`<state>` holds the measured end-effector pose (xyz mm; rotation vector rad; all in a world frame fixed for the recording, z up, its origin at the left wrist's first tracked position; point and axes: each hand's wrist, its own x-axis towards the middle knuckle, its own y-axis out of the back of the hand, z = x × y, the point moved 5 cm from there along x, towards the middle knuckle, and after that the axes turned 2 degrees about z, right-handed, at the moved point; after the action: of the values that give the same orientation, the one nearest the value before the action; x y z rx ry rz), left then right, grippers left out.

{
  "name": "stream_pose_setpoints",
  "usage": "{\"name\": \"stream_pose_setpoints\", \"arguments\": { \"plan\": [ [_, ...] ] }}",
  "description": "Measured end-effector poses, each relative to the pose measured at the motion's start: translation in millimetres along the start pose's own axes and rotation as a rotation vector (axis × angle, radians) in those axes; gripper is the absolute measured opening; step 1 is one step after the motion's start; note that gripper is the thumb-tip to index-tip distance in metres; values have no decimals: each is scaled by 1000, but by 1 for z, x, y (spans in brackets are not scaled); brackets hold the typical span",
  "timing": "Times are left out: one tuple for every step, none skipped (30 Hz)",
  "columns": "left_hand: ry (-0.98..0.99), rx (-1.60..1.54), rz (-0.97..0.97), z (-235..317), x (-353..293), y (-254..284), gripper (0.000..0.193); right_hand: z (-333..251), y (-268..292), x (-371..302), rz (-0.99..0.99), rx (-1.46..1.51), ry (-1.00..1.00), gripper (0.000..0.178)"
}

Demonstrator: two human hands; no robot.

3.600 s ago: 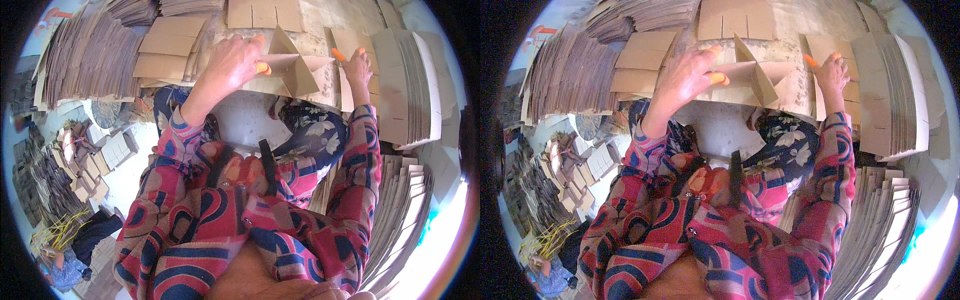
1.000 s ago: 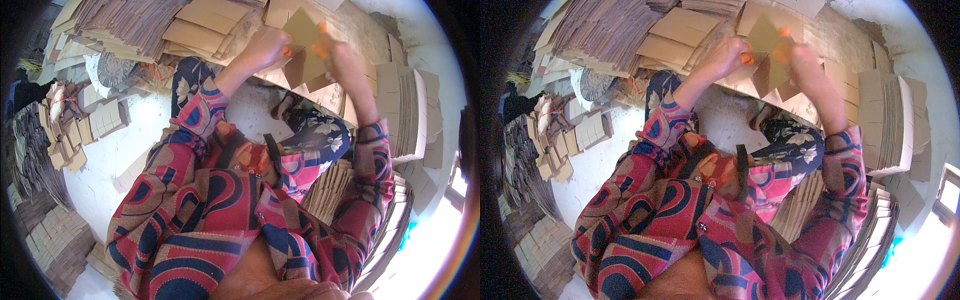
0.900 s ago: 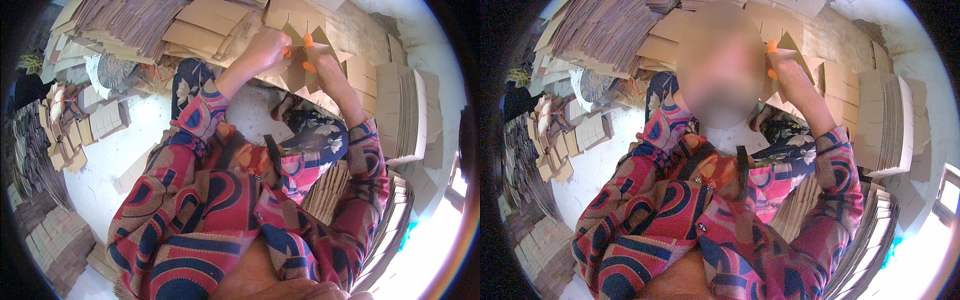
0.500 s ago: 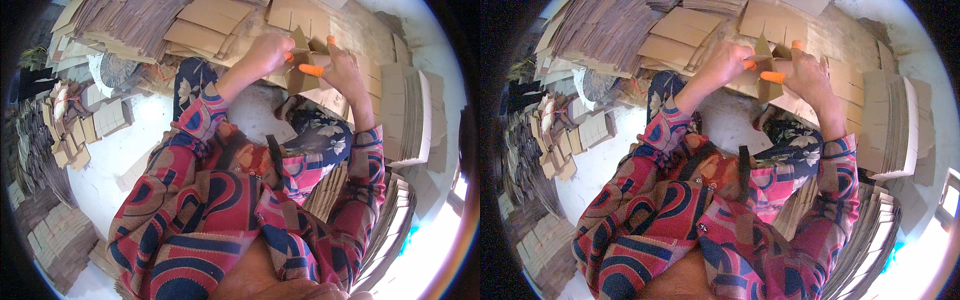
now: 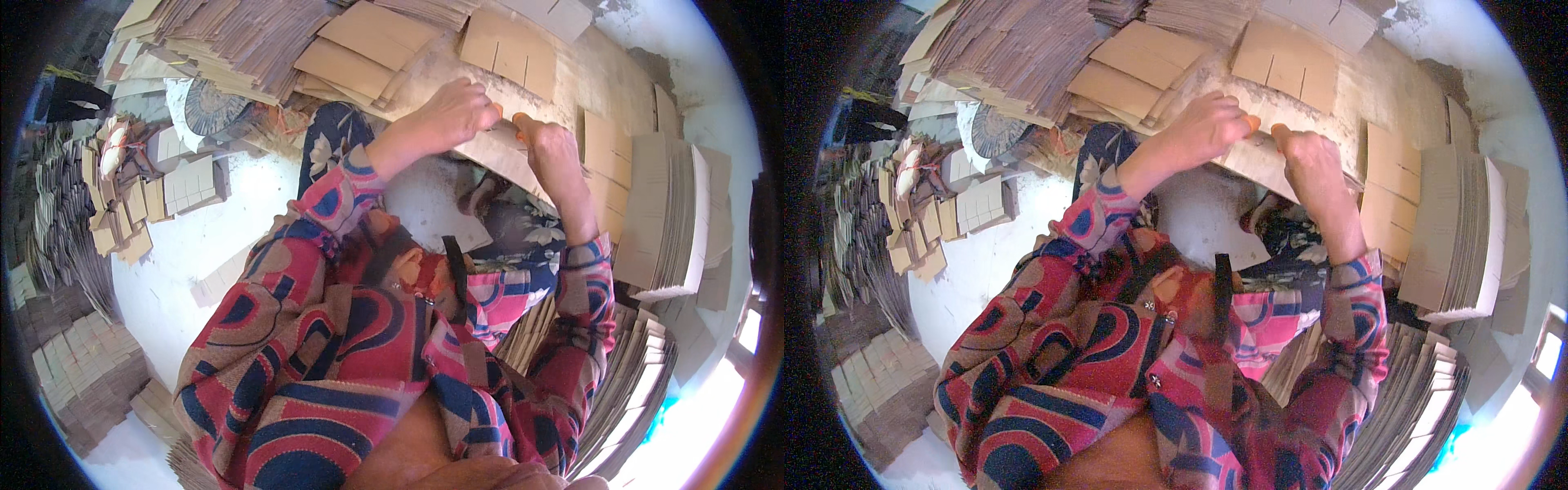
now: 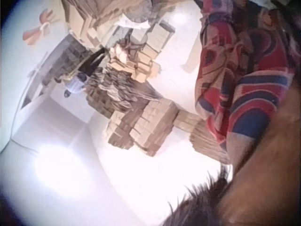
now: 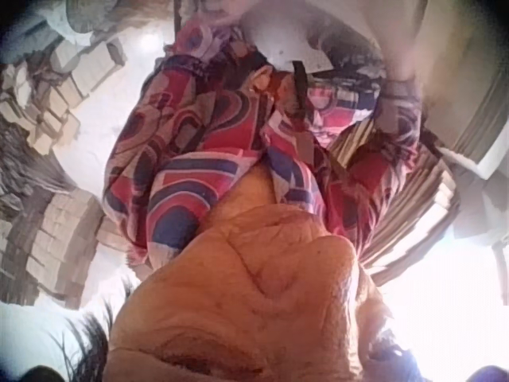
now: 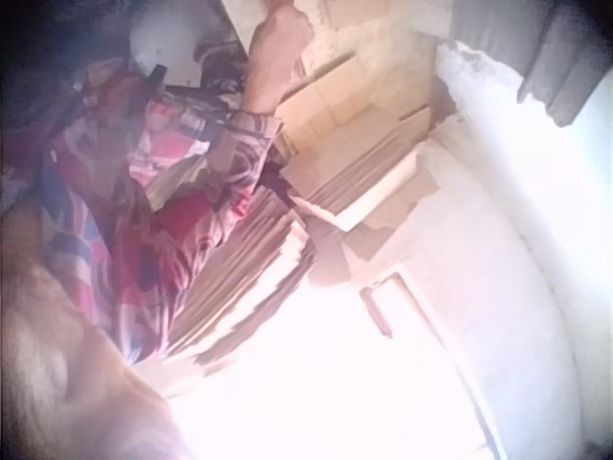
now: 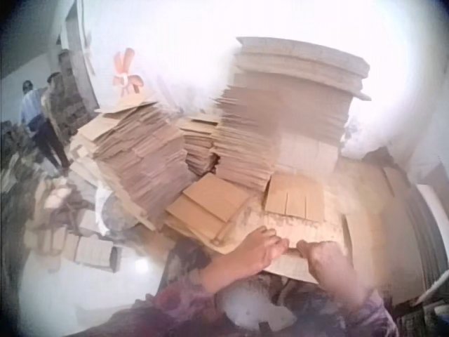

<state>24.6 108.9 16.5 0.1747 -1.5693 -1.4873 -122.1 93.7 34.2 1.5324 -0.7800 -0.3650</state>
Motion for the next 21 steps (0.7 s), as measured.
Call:
{"name": "stream_pose_setpoints", "arguments": {
  "plan": [
    [27,-22,-132,2,-5,2,34,-8,6,3,70,10,20,18],
    [16,-57,-54,9,-6,19,33,-16,16,2,129,11,32,20],
    [-17,-72,21,16,-5,35,33,-22,25,2,187,12,43,21],
    [-59,-92,98,24,-2,48,33,-26,32,0,194,-60,65,30],
    [-100,-113,176,30,-2,57,34,-29,35,0,269,-107,119,33],
    [-135,-24,195,33,-6,57,35,-31,37,2,343,-156,174,35],
    [-173,70,211,35,-11,57,36,-33,39,5,422,-204,228,38],
    [-202,174,221,35,-19,58,37,-34,27,10,395,-141,244,42],
    [-187,254,219,33,-24,58,35,-37,17,18,419,-166,245,42],
    [-165,334,219,29,-34,57,33,-44,5,28,439,-191,251,43],
    [-141,429,217,22,-43,57,32,-50,-4,38,469,-211,266,44],
    [-109,429,199,16,-51,48,34,-53,-12,42,394,-195,215,44],
    [-62,467,171,3,-62,40,37,-54,-21,44,398,-182,199,44],
    [-10,531,133,-12,-69,39,40,-47,-31,43,420,-152,195,44],
    [-9,580,109,-21,-64,33,37,-27,-46,37,433,-135,169,47],
    [16,647,138,-30,-60,34,34,-7,-60,33,519,-125,180,46],
    [77,675,57,-41,-65,26,33,1,-69,26,582,-127,120,41],
    [129,688,-6,-53,-68,18,32,36,-86,17,497,-219,-29,38],
    [199,715,-54,-68,-75,3,31,72,-104,8,389,-330,-168,37],
    [276,722,-104,-83,-85,-13,30,99,-102,0,372,-296,-232,40],
    [304,694,-130,-94,-88,-22,30,127,-91,-10,357,-276,-308,43]
  ]
}}
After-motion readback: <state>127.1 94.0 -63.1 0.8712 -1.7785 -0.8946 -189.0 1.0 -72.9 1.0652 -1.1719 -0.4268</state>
